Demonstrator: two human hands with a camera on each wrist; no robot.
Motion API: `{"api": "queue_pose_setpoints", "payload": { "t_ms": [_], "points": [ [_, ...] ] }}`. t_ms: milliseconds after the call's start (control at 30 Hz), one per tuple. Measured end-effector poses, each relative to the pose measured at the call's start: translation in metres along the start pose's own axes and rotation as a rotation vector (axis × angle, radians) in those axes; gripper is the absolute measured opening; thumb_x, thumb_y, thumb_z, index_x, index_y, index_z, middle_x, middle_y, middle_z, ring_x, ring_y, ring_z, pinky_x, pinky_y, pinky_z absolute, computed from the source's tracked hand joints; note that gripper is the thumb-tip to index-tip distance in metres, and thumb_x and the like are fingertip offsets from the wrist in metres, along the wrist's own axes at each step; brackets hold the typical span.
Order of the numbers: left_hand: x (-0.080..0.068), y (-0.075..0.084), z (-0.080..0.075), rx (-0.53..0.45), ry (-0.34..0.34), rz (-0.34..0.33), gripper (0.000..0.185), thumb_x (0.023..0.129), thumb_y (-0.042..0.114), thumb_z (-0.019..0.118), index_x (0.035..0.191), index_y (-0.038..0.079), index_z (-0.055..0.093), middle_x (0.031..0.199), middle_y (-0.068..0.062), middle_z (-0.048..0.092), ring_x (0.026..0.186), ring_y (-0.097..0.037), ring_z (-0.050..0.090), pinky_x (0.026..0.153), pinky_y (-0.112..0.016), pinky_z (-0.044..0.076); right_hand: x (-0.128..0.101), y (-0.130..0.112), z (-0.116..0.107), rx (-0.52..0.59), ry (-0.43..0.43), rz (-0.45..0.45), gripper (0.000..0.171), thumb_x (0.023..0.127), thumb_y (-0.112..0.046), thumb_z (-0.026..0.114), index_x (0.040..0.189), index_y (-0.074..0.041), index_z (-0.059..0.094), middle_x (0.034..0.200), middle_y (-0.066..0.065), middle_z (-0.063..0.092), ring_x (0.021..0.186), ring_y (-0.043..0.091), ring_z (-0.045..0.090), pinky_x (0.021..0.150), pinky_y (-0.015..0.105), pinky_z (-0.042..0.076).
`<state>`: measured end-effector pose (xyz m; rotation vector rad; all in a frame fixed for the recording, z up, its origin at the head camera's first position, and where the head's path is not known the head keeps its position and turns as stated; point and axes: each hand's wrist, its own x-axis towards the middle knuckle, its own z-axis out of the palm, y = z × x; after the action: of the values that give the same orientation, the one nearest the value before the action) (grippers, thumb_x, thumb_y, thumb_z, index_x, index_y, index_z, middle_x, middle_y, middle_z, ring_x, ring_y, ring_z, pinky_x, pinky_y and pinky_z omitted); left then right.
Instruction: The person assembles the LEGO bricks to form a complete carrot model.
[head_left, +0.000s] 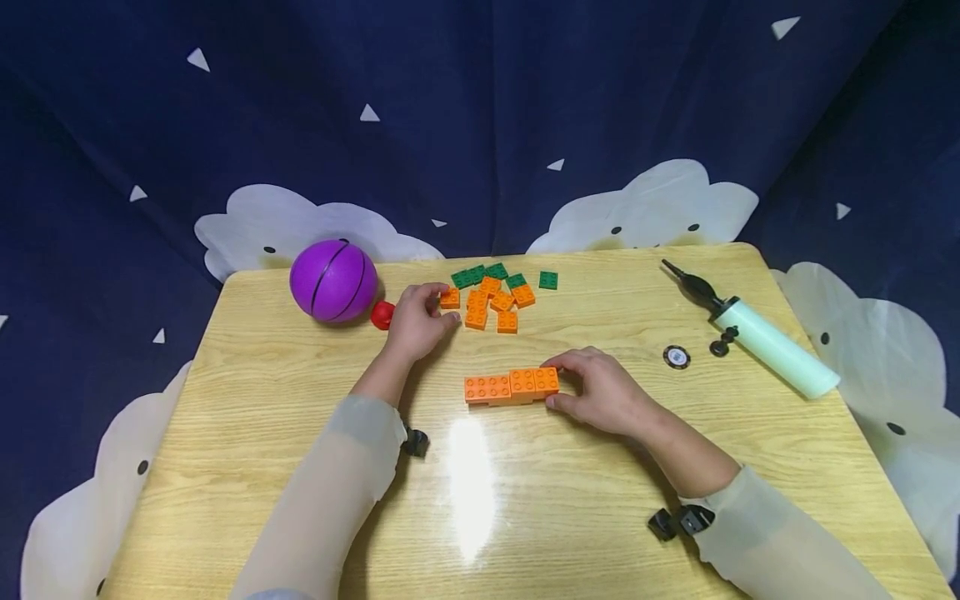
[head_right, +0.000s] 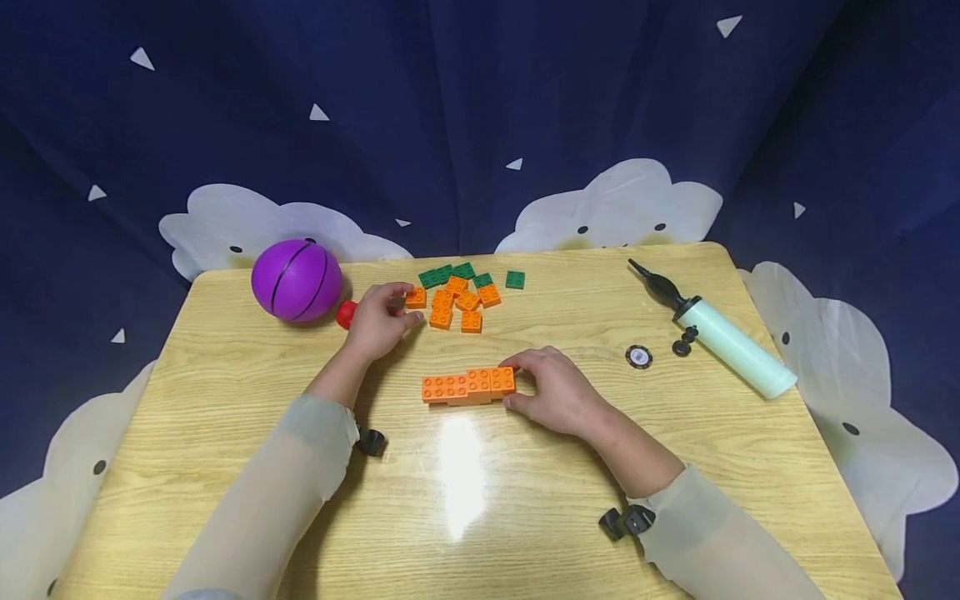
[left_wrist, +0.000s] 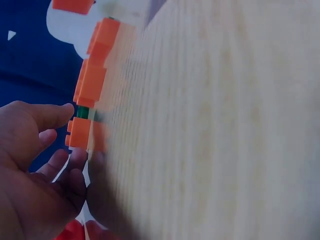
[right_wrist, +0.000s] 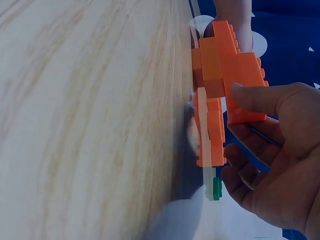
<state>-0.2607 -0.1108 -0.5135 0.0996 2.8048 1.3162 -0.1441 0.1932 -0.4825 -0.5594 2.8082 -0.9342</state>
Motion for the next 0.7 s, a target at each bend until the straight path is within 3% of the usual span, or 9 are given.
{"api": "queue_pose_setpoints", "payload": {
  "t_ms": [367, 700],
  "points": [
    [0.014, -0.001, 0.000, 0.106, -0.020, -0.036, 0.055, 0.089, 0.020, 0.082, 0.141, 0.017, 0.064, 0.130, -0.014, 0.054, 0.112, -0.031, 0.053, 0.101, -0.046, 0.045, 0.001, -0.002, -0.001, 0.005, -0.008, -0.008, 0.047, 0.083, -0.024, 0.089, 0.126, -0.013, 0.073, 0.127, 0.007, 0.071, 0.119, 0.031, 0.061, 0.106, 0.053, 0.046],
    [0.012, -0.002, 0.001, 0.102, -0.030, -0.029, 0.036, 0.091, 0.017, 0.080, 0.125, 0.013, 0.068, 0.127, -0.013, 0.054, 0.111, -0.031, 0.054, 0.102, -0.045, 0.044, 0.001, -0.001, -0.001, 0.007, -0.020, -0.003, 0.048, 0.084, -0.024, 0.088, 0.128, -0.012, 0.072, 0.129, 0.008, 0.070, 0.123, 0.031, 0.060, 0.108, 0.053, 0.045]
  ]
}}
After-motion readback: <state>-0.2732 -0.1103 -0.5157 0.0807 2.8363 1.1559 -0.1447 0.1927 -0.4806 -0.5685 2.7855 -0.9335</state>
